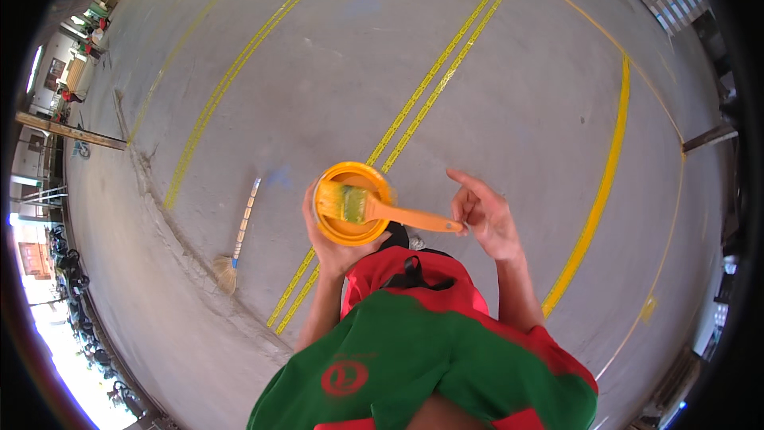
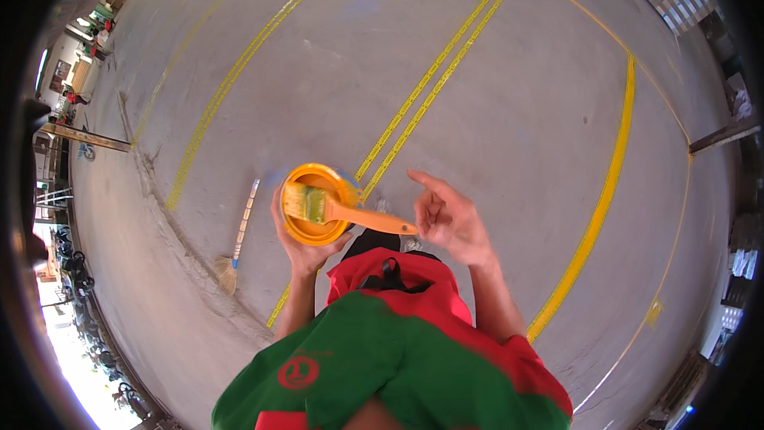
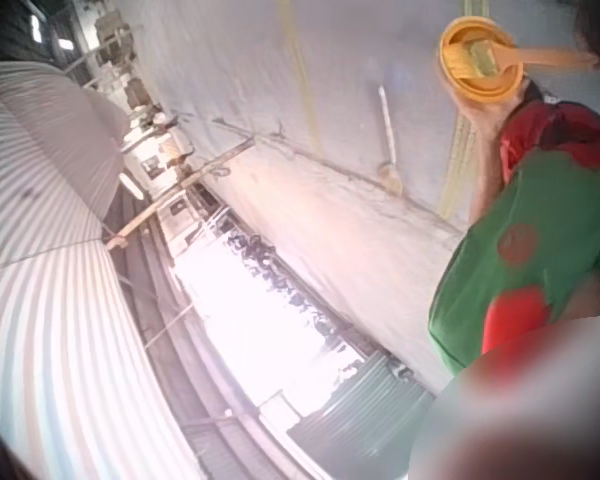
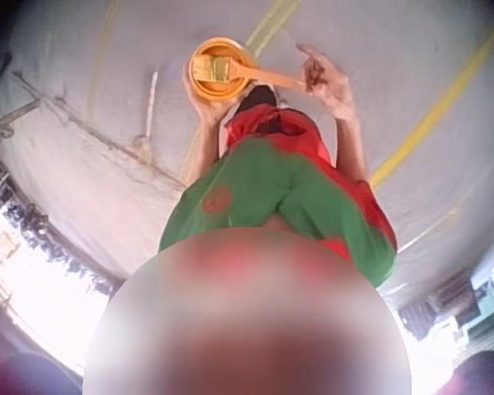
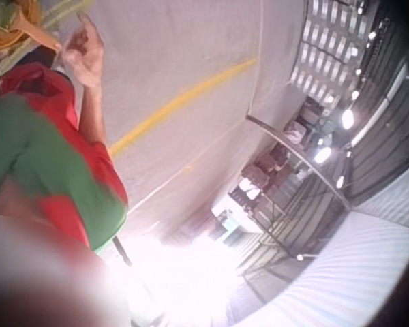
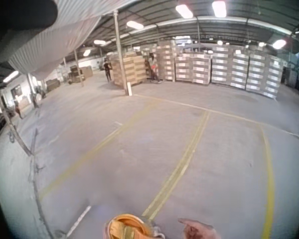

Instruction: The person paints yellow lines on a concrete floor using a paintbrush and a paint can. They repeatedly dip the brush into the can and apply paint along pre-marked tape lines, moving across the floor to cover multiple sections.

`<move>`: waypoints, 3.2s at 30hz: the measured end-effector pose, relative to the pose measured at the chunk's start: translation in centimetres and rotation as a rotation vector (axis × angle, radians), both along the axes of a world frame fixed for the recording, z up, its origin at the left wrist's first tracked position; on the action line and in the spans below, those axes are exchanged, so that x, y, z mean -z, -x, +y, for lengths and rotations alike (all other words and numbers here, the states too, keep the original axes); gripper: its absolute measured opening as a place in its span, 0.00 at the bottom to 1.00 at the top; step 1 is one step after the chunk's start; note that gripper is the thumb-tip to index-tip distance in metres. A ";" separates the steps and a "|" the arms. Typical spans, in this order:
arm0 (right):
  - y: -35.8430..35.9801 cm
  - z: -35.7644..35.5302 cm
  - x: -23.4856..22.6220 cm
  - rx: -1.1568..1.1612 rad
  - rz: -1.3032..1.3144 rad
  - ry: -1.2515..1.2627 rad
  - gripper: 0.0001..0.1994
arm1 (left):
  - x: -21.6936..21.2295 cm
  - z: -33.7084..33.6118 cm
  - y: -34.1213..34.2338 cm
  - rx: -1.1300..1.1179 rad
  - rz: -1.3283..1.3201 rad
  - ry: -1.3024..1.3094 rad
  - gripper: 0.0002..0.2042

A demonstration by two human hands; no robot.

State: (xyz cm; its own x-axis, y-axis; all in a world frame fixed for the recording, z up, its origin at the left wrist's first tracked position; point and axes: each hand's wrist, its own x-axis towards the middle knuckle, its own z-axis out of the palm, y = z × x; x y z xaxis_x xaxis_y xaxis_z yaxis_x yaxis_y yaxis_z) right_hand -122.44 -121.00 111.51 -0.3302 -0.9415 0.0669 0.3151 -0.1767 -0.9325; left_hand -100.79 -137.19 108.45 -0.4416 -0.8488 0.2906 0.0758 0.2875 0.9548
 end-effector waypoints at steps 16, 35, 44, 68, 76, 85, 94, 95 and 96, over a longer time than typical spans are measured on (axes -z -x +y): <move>31.3 -13.5 -4.3 0.717 0.091 -0.193 0.15 | -0.3 -19.0 43.6 0.495 -0.012 0.093 0.54; 78.4 -13.8 -10.8 0.763 0.885 -0.211 0.07 | -1.9 -15.6 89.6 0.545 -0.070 0.150 0.52; 101.8 -13.4 -9.3 0.789 1.014 -0.267 0.09 | 0.2 -16.0 114.9 0.658 -0.011 0.162 0.53; 162.4 -19.4 -7.2 0.527 0.819 -0.157 0.13 | 2.9 -19.5 171.0 0.530 -0.184 0.089 0.55; 177.8 -26.8 -7.1 0.345 0.784 -0.092 0.13 | 4.2 -24.1 183.2 0.359 -0.226 0.157 0.60; 188.2 -38.3 -7.6 0.308 0.936 -0.019 0.16 | 6.5 -36.4 195.6 0.296 -0.176 0.044 0.61; 198.9 -50.4 -5.7 0.489 0.842 0.021 0.17 | 6.2 -50.1 206.3 0.366 -0.172 0.094 0.60; 200.5 -51.9 -5.3 0.504 0.843 0.042 0.17 | 6.5 -51.6 207.9 0.353 -0.161 0.062 0.60; 201.3 -53.0 -4.9 0.506 0.836 0.066 0.17 | 6.5 -52.8 208.7 0.369 -0.152 0.037 0.60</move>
